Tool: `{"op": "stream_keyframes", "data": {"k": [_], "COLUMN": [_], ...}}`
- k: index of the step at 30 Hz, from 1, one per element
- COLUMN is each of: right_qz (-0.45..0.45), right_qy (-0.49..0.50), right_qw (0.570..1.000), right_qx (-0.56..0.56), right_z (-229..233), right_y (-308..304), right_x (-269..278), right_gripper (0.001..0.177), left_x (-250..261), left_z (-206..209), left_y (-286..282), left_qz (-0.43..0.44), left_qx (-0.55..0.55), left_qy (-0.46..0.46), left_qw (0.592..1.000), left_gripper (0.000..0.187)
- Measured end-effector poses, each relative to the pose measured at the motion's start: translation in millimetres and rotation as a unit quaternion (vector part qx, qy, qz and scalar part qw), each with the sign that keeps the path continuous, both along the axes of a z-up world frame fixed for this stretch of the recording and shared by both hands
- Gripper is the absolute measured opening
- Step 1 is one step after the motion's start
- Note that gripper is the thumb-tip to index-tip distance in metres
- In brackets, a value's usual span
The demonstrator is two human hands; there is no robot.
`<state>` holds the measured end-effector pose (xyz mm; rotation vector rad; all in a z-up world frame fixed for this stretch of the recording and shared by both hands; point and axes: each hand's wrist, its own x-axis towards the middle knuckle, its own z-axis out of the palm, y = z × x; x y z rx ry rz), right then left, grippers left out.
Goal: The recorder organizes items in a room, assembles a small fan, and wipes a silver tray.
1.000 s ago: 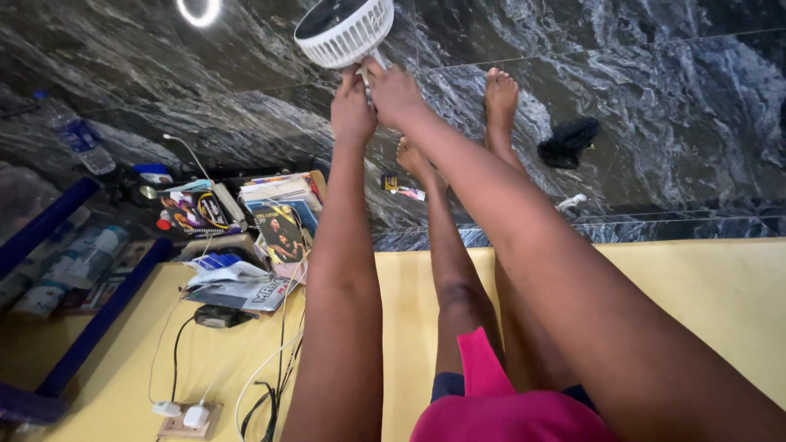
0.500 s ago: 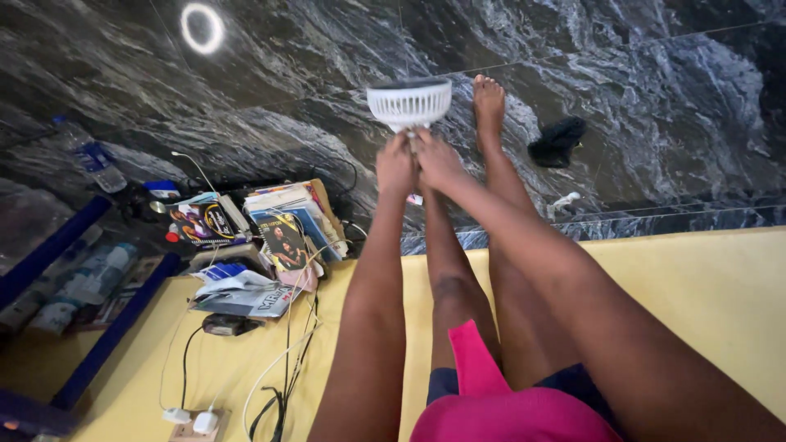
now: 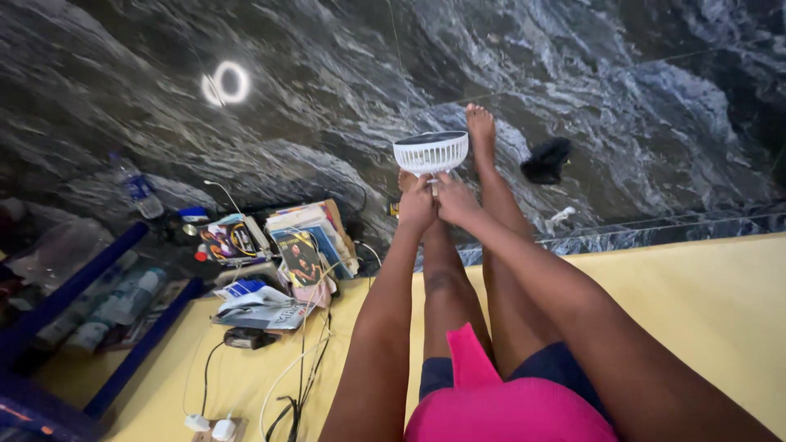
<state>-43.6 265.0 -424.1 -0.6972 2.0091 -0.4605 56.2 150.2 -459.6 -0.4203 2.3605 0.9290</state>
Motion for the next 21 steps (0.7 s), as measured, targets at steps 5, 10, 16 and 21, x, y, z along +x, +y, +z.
{"op": "stream_keyframes", "data": {"k": [5,10,16,21], "right_qz": [-0.008,0.018,0.076,0.052], "right_qy": [-0.006,0.040,0.123,0.043], "right_qw": [1.000,0.996,0.972,0.977], "right_qx": [-0.014,-0.083,-0.187,-0.204], "right_z": [37.5,80.2,196.3,283.1], "right_y": [1.7,24.5,35.8,32.0], "right_x": [-8.2,-15.0,-28.4,-54.8], "right_gripper": [0.042,0.046,0.038,0.027], "left_x": [-19.4,-34.8,-31.0,-57.0], "left_z": [49.8,134.6,240.3,345.0], "left_y": [-10.1,-15.6,-15.9,-24.3], "left_qz": [-0.028,-0.030,-0.014,0.031], "left_qx": [-0.006,0.032,0.041,0.061], "left_qy": [0.034,0.102,0.160,0.180], "left_qw": [0.999,0.994,0.986,0.981], "left_gripper": [0.036,0.042,0.029,0.028]}}
